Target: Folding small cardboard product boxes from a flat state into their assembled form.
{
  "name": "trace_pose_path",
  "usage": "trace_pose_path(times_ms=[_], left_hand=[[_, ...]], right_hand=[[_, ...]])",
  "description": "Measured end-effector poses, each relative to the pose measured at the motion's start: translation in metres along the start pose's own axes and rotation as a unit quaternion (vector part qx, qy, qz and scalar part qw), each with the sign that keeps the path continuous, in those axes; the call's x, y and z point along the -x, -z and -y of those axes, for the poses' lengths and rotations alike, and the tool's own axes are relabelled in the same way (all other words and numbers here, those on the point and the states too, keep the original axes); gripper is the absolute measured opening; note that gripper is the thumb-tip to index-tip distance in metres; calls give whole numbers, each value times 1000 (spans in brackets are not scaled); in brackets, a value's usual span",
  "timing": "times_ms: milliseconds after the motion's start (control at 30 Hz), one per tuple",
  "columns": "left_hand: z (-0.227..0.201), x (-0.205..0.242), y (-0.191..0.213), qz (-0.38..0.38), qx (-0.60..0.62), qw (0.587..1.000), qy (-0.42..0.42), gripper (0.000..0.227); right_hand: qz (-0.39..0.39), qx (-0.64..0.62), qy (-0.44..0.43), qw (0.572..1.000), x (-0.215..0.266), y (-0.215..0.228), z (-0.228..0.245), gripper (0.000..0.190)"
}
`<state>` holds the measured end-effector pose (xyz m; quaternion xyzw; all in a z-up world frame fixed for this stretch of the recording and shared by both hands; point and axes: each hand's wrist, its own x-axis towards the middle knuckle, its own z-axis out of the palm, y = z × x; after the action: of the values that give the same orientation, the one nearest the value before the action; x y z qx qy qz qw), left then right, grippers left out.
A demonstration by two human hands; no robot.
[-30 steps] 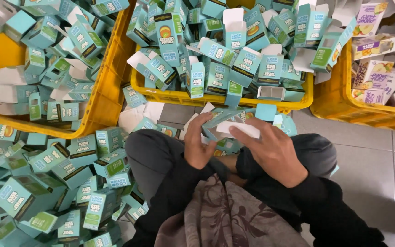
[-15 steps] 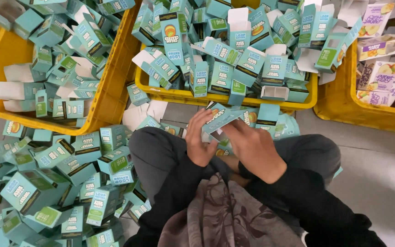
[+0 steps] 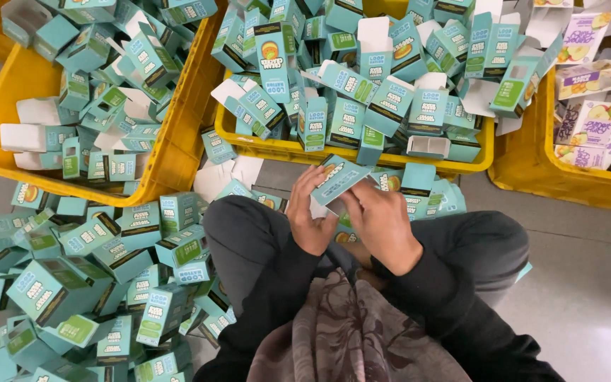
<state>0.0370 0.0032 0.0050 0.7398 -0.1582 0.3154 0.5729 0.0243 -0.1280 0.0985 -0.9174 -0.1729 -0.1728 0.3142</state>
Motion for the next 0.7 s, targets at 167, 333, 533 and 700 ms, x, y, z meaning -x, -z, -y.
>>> trace_pose_path(times_ms=[167,333,533,700], left_hand=[[3,1,-1,-5,-9,1000,-22,64],[-6,1,3,3,-37,999,-6,41],[12,16,12,53,-25,998,31,55],[16,21,16,78,102,982,138,82]], right_hand=[[4,23,-8,1000,7,-12,-8,29],[12,-121,-67,990,0,-7,5,12],[69,-185,-75,977,10,7,2,28],[-108,-186,-65,974,24,38,-24,21]])
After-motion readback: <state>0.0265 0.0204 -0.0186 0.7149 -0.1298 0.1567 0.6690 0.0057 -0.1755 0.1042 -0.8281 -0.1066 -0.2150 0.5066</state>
